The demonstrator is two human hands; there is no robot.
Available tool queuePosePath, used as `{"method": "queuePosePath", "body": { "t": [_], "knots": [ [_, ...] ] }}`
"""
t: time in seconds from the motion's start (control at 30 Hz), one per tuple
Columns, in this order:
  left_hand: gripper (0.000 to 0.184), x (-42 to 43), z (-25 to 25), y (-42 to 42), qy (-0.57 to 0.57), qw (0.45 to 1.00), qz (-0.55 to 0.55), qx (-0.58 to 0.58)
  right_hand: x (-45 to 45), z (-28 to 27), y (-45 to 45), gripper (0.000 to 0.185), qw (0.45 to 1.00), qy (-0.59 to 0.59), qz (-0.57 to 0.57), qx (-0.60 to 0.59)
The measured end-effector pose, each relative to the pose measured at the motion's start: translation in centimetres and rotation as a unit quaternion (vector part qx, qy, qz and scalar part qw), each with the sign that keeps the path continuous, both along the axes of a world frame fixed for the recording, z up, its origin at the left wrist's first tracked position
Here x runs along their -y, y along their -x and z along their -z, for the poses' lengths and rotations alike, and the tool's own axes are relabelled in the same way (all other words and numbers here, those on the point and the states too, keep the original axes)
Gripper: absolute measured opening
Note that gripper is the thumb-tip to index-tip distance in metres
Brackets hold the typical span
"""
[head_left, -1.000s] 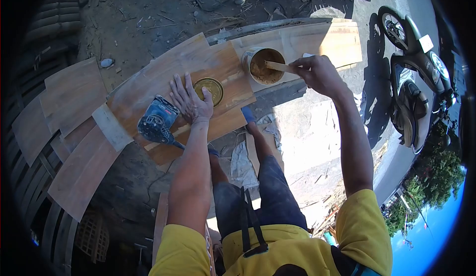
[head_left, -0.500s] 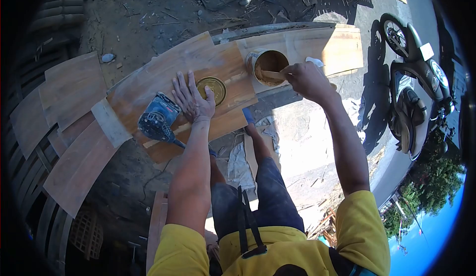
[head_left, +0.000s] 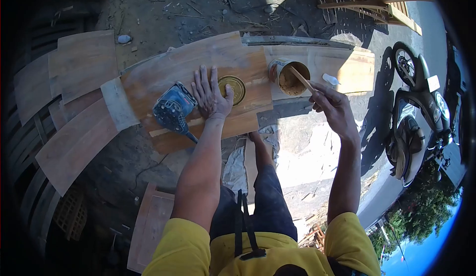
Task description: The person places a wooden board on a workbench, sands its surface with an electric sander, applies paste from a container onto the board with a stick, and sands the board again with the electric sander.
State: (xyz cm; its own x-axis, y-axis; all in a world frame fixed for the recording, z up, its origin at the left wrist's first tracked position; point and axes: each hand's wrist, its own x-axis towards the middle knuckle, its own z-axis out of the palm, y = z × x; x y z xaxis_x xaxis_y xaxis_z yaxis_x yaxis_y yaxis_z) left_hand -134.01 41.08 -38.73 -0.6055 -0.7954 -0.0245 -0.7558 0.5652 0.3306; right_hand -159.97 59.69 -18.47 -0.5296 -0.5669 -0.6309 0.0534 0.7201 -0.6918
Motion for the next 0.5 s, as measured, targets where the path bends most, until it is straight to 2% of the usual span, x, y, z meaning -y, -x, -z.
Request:
{"method": "queuePosePath", "body": {
  "t": [0.13,0.27,0.33,0.37,0.5],
  "knots": [
    [0.08,-0.1,0.3,0.1,-0.021,1.0,-0.007,-0.008,6.7,2.3,-6.0,0.035,0.997,0.065,0.038,0.025],
    [0.081,0.0,-0.1,0.0,-0.043,0.999,-0.006,-0.006,12.1,8.2,-10.4,0.04,0.998,0.026,0.015,-0.055],
    [0.082,0.0,0.1,0.0,-0.047,0.999,0.0,-0.01,13.7,11.3,-11.5,0.042,0.946,0.121,-0.042,-0.297],
    [0.082,-0.1,0.1,0.0,-0.048,0.999,-0.002,-0.009,14.3,11.8,-11.7,0.043,0.965,0.048,-0.042,-0.255],
    [0.083,-0.1,0.3,-0.1,-0.058,0.998,-0.004,-0.015,16.3,13.9,-12.3,0.04,0.961,0.02,-0.052,-0.271]
  ]
}}
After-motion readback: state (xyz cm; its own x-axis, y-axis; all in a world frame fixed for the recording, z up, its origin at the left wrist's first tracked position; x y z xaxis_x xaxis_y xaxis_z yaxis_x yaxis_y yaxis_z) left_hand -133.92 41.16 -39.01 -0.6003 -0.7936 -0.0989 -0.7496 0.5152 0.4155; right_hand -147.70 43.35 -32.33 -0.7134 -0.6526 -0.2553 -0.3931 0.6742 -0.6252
